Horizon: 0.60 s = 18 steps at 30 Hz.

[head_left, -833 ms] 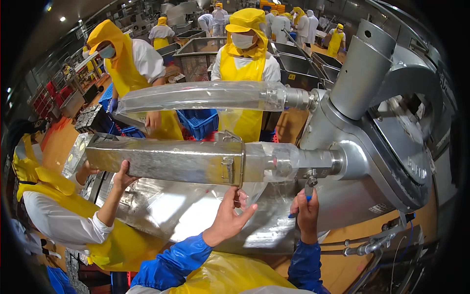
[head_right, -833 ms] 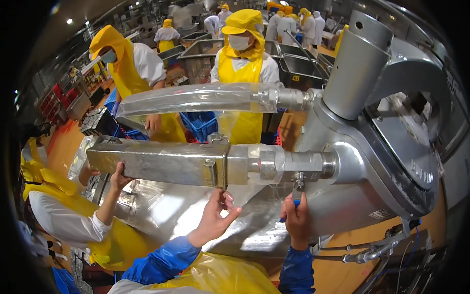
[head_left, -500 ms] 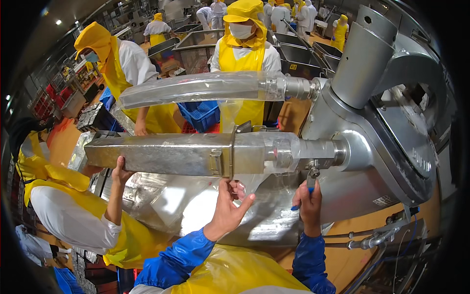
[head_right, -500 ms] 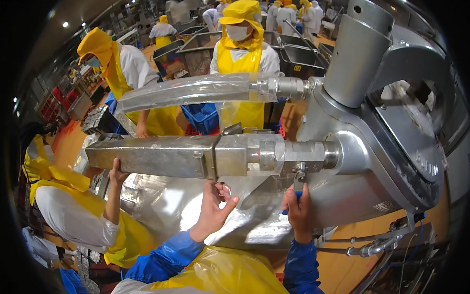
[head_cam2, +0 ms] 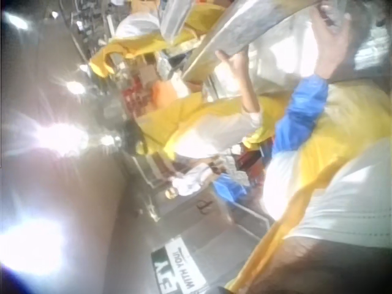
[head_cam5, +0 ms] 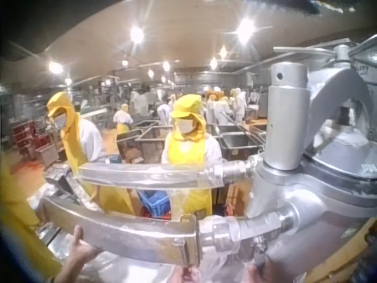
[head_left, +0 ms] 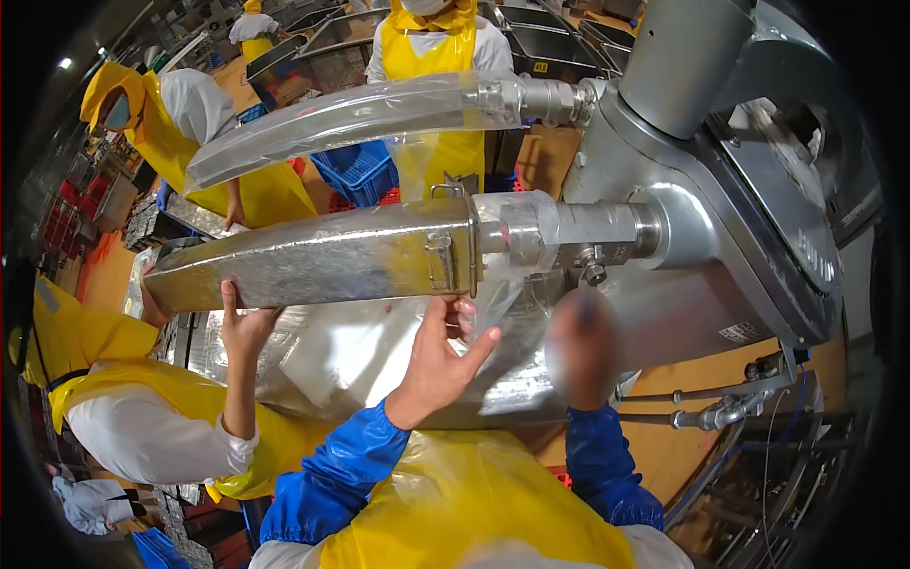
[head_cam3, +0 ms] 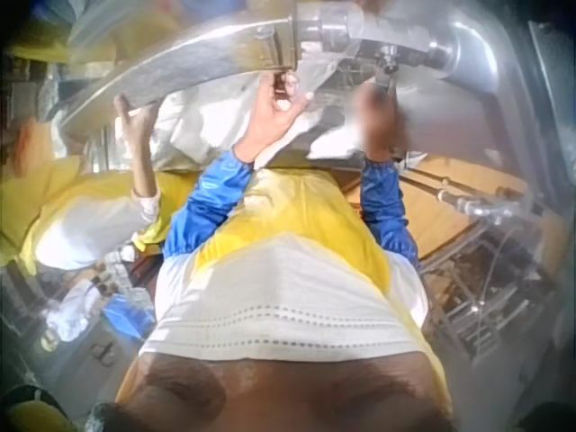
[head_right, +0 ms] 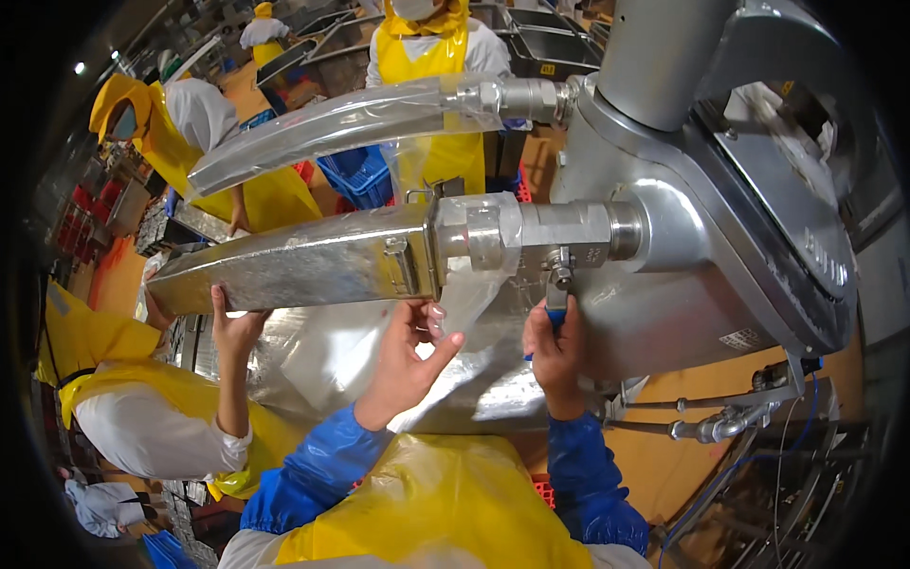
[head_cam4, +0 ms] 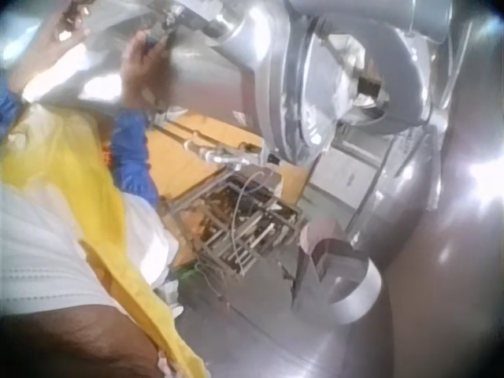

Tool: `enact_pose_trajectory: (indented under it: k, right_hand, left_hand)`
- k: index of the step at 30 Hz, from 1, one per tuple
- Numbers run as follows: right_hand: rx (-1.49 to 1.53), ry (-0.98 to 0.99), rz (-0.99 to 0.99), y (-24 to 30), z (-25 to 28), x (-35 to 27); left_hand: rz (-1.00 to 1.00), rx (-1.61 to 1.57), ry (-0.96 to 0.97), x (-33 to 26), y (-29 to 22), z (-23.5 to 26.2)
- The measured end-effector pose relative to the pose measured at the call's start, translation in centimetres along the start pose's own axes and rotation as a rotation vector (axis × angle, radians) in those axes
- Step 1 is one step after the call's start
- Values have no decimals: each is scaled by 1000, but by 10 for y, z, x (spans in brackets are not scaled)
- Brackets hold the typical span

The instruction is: The person places rectangular metal trays onto a conveyor system and secures them using a blue-handled tool. The person works alongside other staff in a food processing facility, handling trays one at a time.

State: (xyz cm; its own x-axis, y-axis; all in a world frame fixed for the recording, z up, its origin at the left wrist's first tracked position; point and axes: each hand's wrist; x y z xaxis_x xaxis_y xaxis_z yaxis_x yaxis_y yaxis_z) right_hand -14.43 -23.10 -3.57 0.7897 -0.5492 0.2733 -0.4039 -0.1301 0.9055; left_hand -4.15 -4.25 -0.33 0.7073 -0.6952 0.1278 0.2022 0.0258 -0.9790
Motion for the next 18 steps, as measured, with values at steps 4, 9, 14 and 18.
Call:
enact_pose_trajectory:
  k: [4,9,14,18]
  right_hand:
    - [300,-107,-16,-9,-39,-2]
    - [463,-137,34,-7,-78,6]
    - [647,-139,45,6,-103,18]
    - [760,-114,53,10,-109,23]
  left_hand:
    - [-11,12,14,-2,-2,3]
    - [0,74,-1,-4,0,17]
    - [-13,68,-175,-14,10,40]
    - [-1,82,-312,-28,7,69]
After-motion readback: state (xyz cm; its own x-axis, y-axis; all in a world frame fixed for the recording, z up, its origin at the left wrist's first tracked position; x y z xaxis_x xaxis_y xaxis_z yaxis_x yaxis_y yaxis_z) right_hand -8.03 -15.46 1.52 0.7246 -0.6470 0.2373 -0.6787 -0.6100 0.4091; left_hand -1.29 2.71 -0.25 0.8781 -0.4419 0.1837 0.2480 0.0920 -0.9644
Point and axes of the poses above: each hand's wrist, its own x-axis towards the middle knuckle, its own z-axis out of the back of the hand, y = z × x, and after that the axes turned 6 degrees about y, right-handed
